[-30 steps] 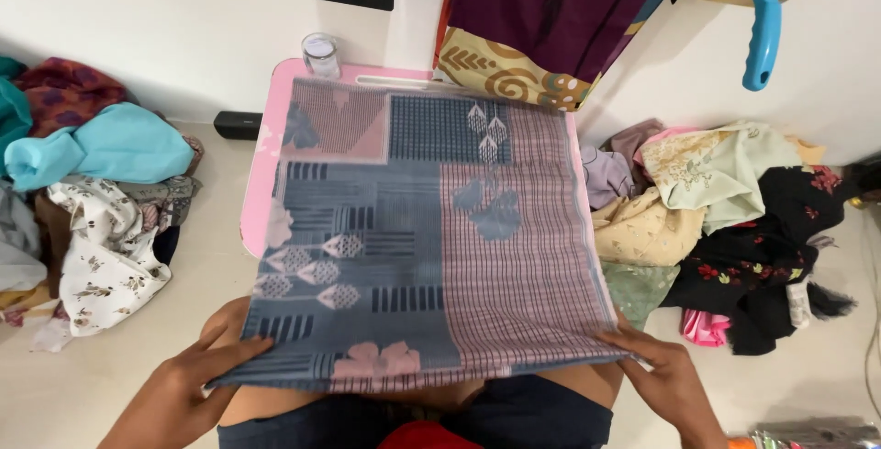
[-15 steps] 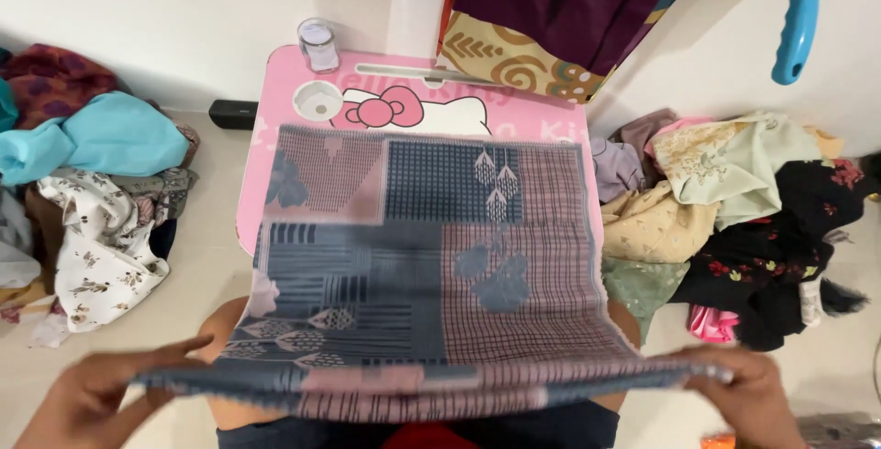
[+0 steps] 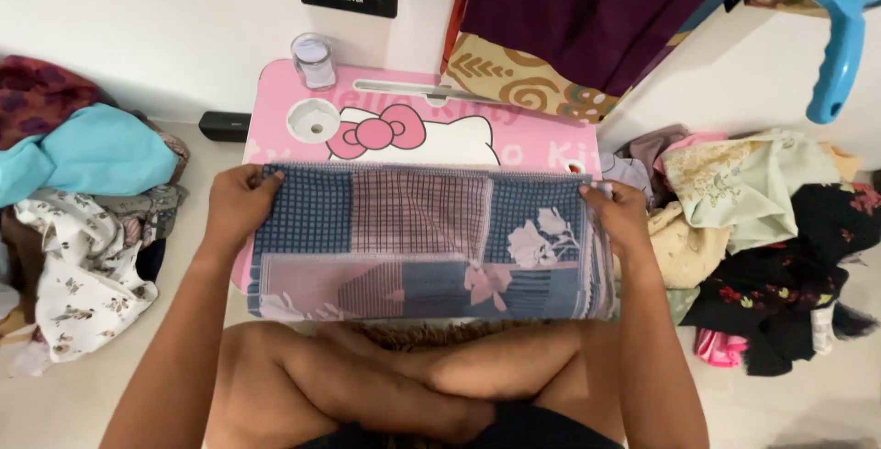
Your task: Folding a patterned hijab on a small table and cleaning it with a lint roller
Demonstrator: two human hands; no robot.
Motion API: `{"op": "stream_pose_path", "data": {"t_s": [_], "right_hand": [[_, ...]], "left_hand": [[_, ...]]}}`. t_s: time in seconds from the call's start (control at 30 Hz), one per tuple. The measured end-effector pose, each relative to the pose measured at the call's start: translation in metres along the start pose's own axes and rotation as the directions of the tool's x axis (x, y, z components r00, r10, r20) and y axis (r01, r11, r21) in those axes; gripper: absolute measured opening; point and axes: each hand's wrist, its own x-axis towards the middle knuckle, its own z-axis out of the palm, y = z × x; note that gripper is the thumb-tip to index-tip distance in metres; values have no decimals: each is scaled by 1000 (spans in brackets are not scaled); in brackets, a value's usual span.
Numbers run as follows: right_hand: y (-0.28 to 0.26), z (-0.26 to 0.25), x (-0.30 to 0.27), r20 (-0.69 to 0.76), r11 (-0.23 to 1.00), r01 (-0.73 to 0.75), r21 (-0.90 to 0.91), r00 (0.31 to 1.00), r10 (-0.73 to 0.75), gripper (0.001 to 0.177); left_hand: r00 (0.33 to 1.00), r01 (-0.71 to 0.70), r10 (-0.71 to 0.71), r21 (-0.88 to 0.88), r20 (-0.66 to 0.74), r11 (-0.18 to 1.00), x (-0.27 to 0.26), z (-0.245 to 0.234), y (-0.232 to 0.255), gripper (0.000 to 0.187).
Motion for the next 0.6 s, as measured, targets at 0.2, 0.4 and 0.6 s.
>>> {"op": "stream_pose_path", "data": {"t_s": [0.2,0.4,0.6], "right_hand": [[-31,-4,-29,-8,991,130,-28,991,-130,6],[-9,5,-3,22,956,168,-241,986,-168,8],[0,1,-10,-89,940,316,-129,941,-328,31]], "left_hand": [[1000,-1,-4,-194,-25,981,-21,-17,27,18],[956,-238,271,241,-115,941,-17,0,33,22],[905,-331,397,332,-155,884,-47,3,67,40]]}}
